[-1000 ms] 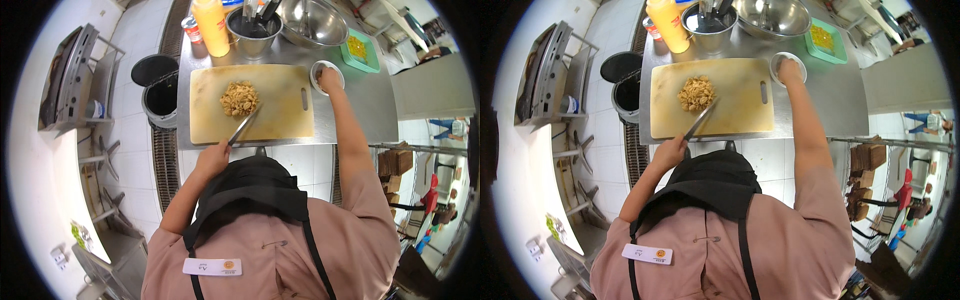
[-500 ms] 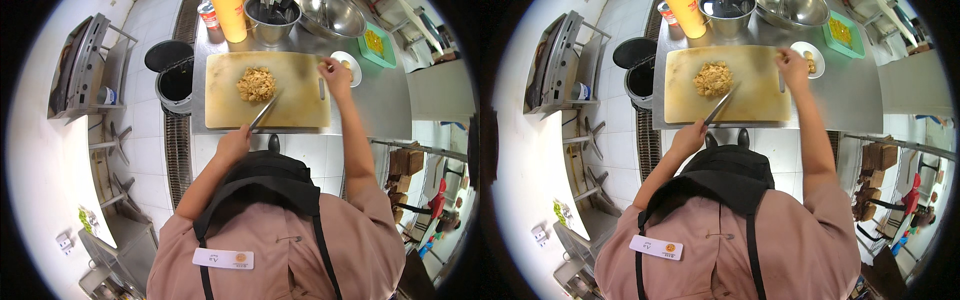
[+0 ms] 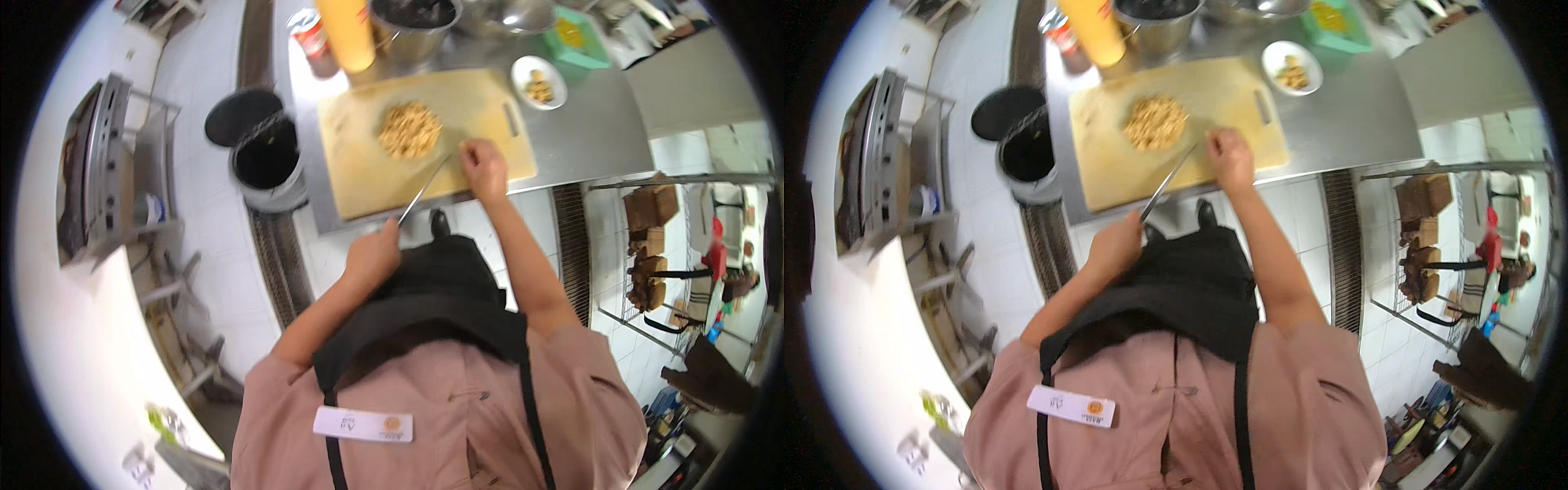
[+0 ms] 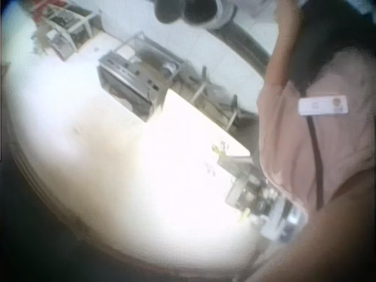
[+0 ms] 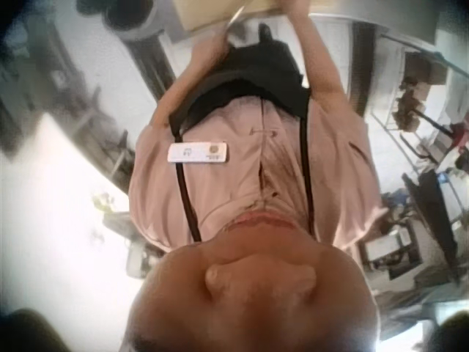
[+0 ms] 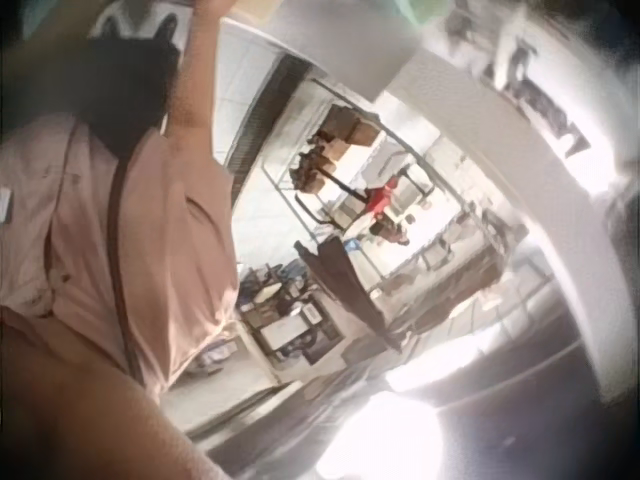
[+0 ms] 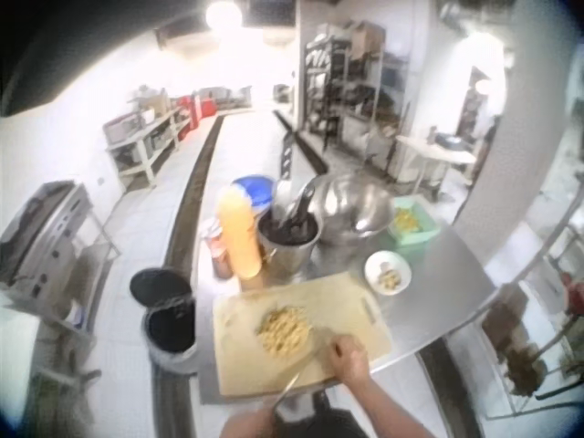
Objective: The person repeatedly chops small pieces of food on a cutting board using a knife. After chopping, they wash a small bowl at the sink and then transfer the chopped food into the bowl.
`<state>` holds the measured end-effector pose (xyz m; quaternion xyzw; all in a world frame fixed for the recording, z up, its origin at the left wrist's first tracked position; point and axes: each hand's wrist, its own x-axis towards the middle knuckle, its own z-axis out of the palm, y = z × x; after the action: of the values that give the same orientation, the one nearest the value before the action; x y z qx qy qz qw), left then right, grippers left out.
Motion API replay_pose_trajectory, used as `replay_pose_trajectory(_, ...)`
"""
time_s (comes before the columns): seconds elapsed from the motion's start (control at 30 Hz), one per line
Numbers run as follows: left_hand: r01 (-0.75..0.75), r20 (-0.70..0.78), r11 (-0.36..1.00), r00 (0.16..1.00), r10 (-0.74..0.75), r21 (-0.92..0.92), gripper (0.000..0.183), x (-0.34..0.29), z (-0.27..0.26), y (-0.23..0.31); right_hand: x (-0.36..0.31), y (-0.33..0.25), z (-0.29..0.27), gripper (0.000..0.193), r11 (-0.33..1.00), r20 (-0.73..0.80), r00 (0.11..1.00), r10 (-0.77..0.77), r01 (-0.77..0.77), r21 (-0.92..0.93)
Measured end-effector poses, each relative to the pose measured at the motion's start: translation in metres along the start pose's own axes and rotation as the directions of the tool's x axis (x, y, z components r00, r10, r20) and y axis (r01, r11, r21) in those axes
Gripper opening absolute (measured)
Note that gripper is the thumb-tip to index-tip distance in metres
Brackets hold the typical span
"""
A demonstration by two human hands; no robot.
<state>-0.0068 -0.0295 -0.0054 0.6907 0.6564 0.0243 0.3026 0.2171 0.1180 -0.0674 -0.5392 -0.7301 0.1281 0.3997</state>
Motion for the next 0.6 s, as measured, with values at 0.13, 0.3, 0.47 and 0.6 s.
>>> replay_pose_trajectory(0.13,0.034,-0.043,0.999,0.999,-0.033,0.029,0.022,-0.001,-0.017,-0.004,-0.003,0.006,0.013,0.014,0.989,-0.033,0.989,-0.148,0.146,-0.036)
replay_pose_trajectory(0.3,-0.045,-0.128,0.999,0.991,0.048,0.025,0.019,0.013,-0.031,0.006,0.004,-0.015,-0.002,0.016,0.99,-0.003,0.991,-0.136,0.136,0.034)
replay_pose_trajectory(0.47,-0.038,-0.136,0.999,0.99,0.034,-0.028,0.018,0.015,-0.024,0.022,0.0,-0.021,-0.004,0.015,0.991,0.025,1.0,-0.01,0.007,0.135)
replay_pose_trajectory(0.6,-0.025,-0.129,1.0,0.991,0.025,-0.001,0.016,0.022,-0.004,0.013,-0.005,-0.012,0.005,0.019,0.962,0.083,0.977,0.196,-0.208,0.175)
